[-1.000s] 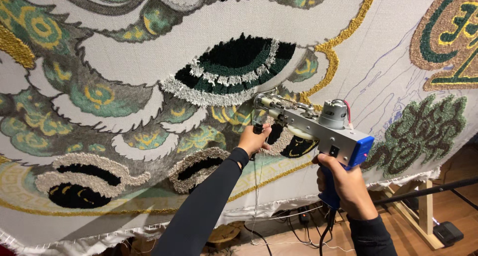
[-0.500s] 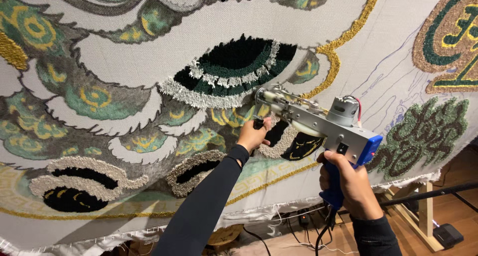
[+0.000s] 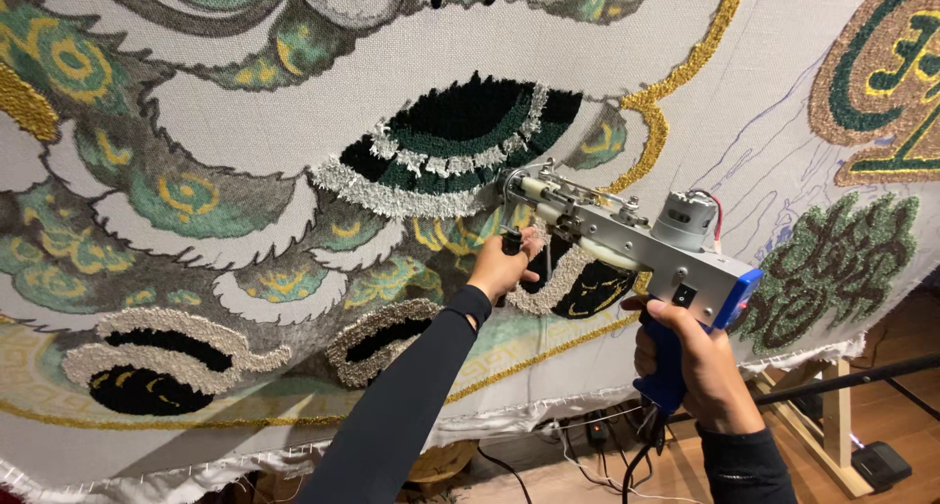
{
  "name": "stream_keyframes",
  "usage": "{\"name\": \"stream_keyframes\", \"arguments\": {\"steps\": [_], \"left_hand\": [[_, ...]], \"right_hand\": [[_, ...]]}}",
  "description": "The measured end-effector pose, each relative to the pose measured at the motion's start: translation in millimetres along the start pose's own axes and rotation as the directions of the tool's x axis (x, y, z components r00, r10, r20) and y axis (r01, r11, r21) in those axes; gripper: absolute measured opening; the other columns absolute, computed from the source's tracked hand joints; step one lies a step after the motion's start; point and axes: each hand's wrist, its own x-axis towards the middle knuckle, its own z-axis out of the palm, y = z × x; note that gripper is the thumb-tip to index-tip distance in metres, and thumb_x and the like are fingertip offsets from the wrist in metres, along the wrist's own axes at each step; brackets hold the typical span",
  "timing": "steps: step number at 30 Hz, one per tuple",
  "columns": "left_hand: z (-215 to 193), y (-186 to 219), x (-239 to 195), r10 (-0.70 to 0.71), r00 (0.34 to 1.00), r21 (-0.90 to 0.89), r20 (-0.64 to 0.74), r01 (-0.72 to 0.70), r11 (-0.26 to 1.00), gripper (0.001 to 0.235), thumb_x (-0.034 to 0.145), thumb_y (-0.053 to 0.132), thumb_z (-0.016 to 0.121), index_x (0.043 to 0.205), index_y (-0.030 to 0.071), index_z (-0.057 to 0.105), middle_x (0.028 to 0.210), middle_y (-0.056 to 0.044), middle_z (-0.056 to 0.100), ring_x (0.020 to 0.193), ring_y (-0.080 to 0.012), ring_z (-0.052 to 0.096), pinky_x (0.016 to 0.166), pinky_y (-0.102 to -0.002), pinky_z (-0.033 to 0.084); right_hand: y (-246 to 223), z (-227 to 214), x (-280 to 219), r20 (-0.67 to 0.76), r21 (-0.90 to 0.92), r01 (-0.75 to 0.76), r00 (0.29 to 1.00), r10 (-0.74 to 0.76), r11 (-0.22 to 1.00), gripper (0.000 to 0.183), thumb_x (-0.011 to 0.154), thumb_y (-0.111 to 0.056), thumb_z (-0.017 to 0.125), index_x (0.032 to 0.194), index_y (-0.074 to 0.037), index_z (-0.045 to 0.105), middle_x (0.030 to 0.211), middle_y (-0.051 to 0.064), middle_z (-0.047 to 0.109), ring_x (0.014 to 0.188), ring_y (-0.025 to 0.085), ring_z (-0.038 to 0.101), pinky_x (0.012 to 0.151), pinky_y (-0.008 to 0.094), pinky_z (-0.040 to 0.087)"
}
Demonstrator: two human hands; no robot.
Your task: The person uses a handheld electric tufting gun to apply yarn loops to a stretched canvas, following a pre-drawn design. They guide the tool along the contours of the pattern, filling in sections with white yarn while maintaining consistent pressure and movement.
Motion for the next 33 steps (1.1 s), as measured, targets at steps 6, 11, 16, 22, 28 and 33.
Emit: {"name": "stream_keyframes", "arguments": {"steps": [6, 11, 16, 22, 28, 33], "left_hand": [[30.3, 27.8, -20.8, -0.228, 0.973, 0.037, -0.027, 0.228, 0.973, 0.054, 0.091, 0.037, 0.068, 0.140, 0.017, 0.060, 0.120, -0.001, 0.070, 0.066, -0.0144, 0.074, 0.042, -0.026, 0.040], [55.8, 14.7, -25.3, -0.187, 0.982, -0.049, -0.015, 0.186, 0.981, 0.041, 0.094, 0.037, 0.073, 0.123, 0.009, 0.076, 0.099, -0.004, 0.076, 0.056, -0.0101, 0.064, 0.045, -0.025, 0.040], [66.9, 18.3, -23.3, -0.110, 0.994, 0.007, 0.007, 0.109, 0.994, 0.033, 0.094, 0.035, 0.072, 0.113, 0.009, 0.080, 0.094, 0.000, 0.077, 0.055, -0.0097, 0.063, 0.047, -0.026, 0.043], [77.6, 44.3, -16.2, -0.089, 0.996, 0.093, 0.019, 0.087, 0.992, 0.035, 0.091, 0.030, 0.076, 0.110, 0.002, 0.079, 0.099, -0.005, 0.079, 0.062, -0.0123, 0.070, 0.056, -0.029, 0.058], [82.0, 46.4, -34.0, -0.111, 0.989, -0.041, 0.095, 0.115, 0.993, 0.042, 0.091, 0.036, 0.076, 0.124, 0.009, 0.073, 0.102, -0.004, 0.079, 0.077, -0.0047, 0.073, 0.058, -0.028, 0.058], [73.9, 34.0, -51.7, -0.229, 0.973, 0.017, 0.034, 0.229, 0.973, 0.042, 0.091, 0.036, 0.074, 0.122, 0.010, 0.077, 0.098, -0.005, 0.079, 0.060, -0.0101, 0.065, 0.050, -0.024, 0.047]], "right_hand": [[-14.5, -31.4, -0.3, 0.034, 0.035, -0.128, 0.991, 0.127, 0.991, 0.049, 0.089, -0.038, 0.060, 0.118, 0.001, 0.067, 0.061, 0.004, 0.051, 0.050, 0.017, 0.050, 0.048, 0.032, 0.041], [-25.3, -57.8, -6.7, 0.107, 0.036, -0.145, 0.984, 0.141, 0.989, 0.057, 0.089, -0.039, 0.056, 0.128, 0.002, 0.065, 0.061, 0.002, 0.050, 0.049, 0.014, 0.047, 0.047, 0.032, 0.040], [-26.7, -82.1, -12.1, 0.151, 0.089, -0.108, 0.984, 0.093, 0.990, 0.061, 0.090, -0.040, 0.056, 0.131, 0.003, 0.063, 0.064, 0.002, 0.050, 0.051, 0.014, 0.047, 0.050, 0.032, 0.041], [-29.2, -102.8, -18.2, 0.213, 0.215, -0.017, 0.976, -0.030, 0.976, 0.066, 0.091, -0.042, 0.058, 0.132, 0.010, 0.060, 0.067, 0.003, 0.050, 0.054, 0.014, 0.046, 0.054, 0.032, 0.042], [-26.4, -105.7, -18.7, 0.196, 0.148, -0.070, 0.980, 0.040, 0.986, 0.066, 0.089, -0.043, 0.057, 0.130, 0.008, 0.061, 0.066, 0.004, 0.052, 0.051, 0.015, 0.046, 0.052, 0.035, 0.044], [-16.6, -94.3, -19.6, 0.117, 0.081, -0.131, 0.986, 0.121, 0.988, 0.062, 0.086, -0.041, 0.055, 0.127, 0.005, 0.062, 0.064, 0.004, 0.053, 0.047, 0.016, 0.046, 0.050, 0.037, 0.046]]}}
